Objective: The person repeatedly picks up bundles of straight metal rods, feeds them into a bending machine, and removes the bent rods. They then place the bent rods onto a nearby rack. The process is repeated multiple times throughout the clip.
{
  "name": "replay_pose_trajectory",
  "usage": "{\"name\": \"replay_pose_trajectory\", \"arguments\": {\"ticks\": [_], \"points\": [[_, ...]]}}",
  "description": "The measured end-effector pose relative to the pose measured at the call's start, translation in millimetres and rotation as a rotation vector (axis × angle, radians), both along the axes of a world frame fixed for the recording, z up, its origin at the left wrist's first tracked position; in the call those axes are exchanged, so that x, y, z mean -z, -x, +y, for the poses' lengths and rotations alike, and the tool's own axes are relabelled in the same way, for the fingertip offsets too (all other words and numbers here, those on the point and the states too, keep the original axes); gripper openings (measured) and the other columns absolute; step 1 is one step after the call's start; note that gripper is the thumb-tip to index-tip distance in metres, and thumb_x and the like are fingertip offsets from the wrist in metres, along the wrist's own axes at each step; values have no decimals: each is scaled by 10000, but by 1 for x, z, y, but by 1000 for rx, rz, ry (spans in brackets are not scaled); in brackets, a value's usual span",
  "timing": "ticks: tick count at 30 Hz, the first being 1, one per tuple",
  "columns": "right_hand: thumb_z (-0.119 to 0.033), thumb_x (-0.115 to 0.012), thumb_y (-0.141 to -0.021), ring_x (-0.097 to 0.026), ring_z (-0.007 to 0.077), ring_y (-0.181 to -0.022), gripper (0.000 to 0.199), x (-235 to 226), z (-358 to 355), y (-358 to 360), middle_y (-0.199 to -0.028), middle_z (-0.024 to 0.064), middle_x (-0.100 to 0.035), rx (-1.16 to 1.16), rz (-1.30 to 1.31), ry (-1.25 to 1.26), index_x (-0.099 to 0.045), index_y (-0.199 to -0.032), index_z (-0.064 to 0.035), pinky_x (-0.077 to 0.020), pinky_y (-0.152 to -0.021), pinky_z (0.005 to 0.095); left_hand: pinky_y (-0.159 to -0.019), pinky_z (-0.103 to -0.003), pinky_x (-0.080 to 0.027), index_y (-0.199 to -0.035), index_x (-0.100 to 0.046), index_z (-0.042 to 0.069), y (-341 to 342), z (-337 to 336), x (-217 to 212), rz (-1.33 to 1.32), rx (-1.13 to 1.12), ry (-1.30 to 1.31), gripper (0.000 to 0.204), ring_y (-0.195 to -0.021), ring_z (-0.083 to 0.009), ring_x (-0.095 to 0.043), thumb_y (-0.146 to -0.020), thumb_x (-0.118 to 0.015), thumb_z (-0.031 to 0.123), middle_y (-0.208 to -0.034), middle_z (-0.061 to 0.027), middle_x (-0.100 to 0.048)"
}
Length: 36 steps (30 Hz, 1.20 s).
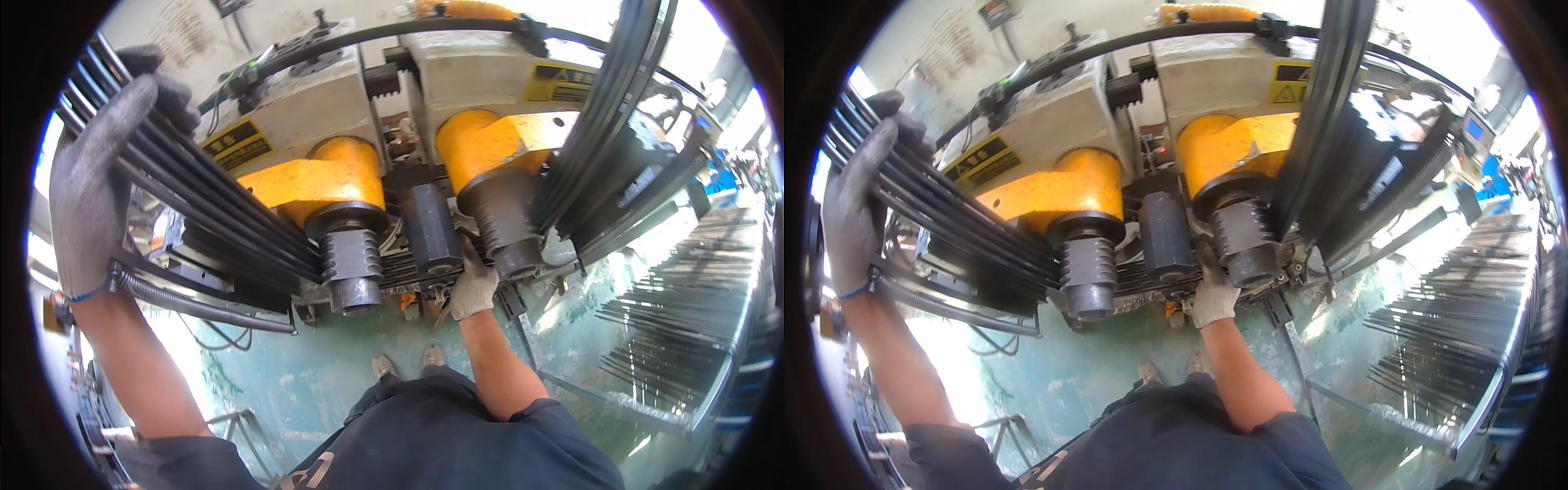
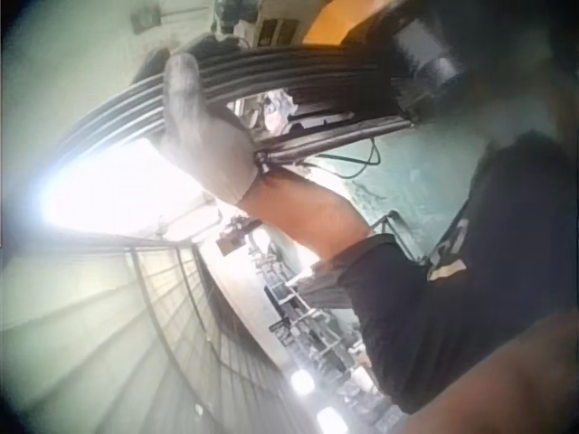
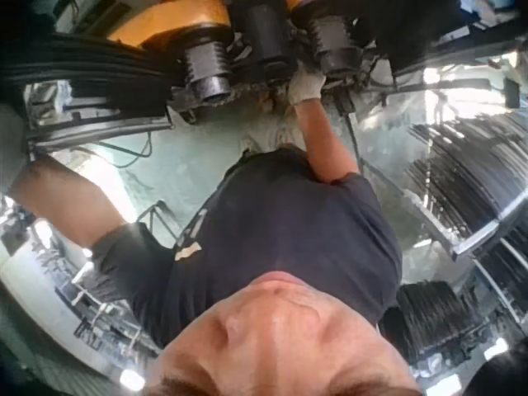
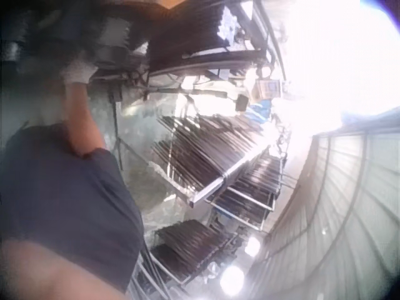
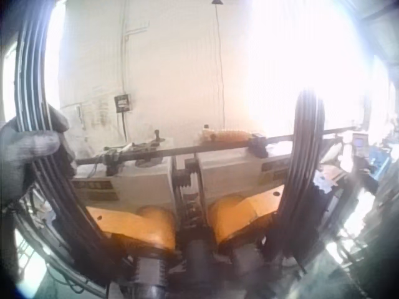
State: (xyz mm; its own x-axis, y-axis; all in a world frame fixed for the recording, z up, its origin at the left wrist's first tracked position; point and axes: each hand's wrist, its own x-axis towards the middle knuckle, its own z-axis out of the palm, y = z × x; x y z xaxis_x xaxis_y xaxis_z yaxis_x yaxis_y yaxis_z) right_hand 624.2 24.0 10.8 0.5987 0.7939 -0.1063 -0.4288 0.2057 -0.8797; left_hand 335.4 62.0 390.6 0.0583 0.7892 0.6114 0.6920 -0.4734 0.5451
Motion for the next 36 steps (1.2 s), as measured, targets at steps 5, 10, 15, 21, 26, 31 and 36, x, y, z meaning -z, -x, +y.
{"name": "replay_pose_trajectory", "arguments": {"ticks": [5,10,15,21,26,31,36], "points": [[-40,-750,-1013,-704,218,-1204,323,16,3,-2,-1346,116,-726,-69,65,-18,-746,-1329,30,-560,-1076,370,-1032,-438,-641,-1255,-822,31,12,-2,7,88,-53,22,534,-966,-279,-845,-1057,-683,507,-1041,-149,-848],[-34,-742,-1014,-724,223,-1173,318,12,2,-3,-1324,111,-729,-89,101,-83,-730,-1327,16,-601,-1036,381,-1031,-435,-661,-1325,-780,22,33,0,3,64,56,71,486,-1038,-282,-837,-1094,-669,435,-1141,-164,-834],[-8,-691,-1033,-738,232,-1143,324,-7,-1,1,-1331,106,-715,-123,204,-43,-706,-1356,7,-652,-923,370,-1007,-409,-673,-1303,-781,38,20,-3,2,49,73,100,472,-983,-276,-841,-1086,-682,445,-1092,-139,-833],[-11,-648,-1048,-738,243,-1141,325,25,5,-8,-1332,116,-716,-120,146,-39,-703,-1367,10,-645,-938,397,-980,-408,-677,-1261,-793,23,12,1,-5,96,146,120,494,-964,-259,-839,-1088,-682,473,-1037,-137,-835],[-109,-567,-1070,-712,210,-1185,400,32,-11,-33,-1290,114,-743,-396,-537,299,-654,-1451,-22,-579,-1021,388,-1068,-489,-545,-1271,-759,170,17,-14,-10,821,-1,-196,248,-1012,-168,-808,-1073,-724,315,-1173,-45,-826],[-226,-551,-1127,-673,291,-1278,414,41,-27,-36,-1292,126,-741,-263,438,51,-632,-1507,-82,-551,-1101,467,-952,-413,-650,-1190,-796,122,42,-74,-2,1033,-42,-679,172,-952,-200,-824,-1072,-713,215,-1107,-74,-829],[-223,-733,-1063,-736,314,-1181,414,-4,-120,-24,-1318,180,-755,-309,258,-49,-715,-1386,36,-608,-1046,421,-855,-389,-687,-1107,-746,47,50,-201,47,293,-21,-448,105,-926,-229,-798,-1042,-733,128,-1010,-95,-778]]}}
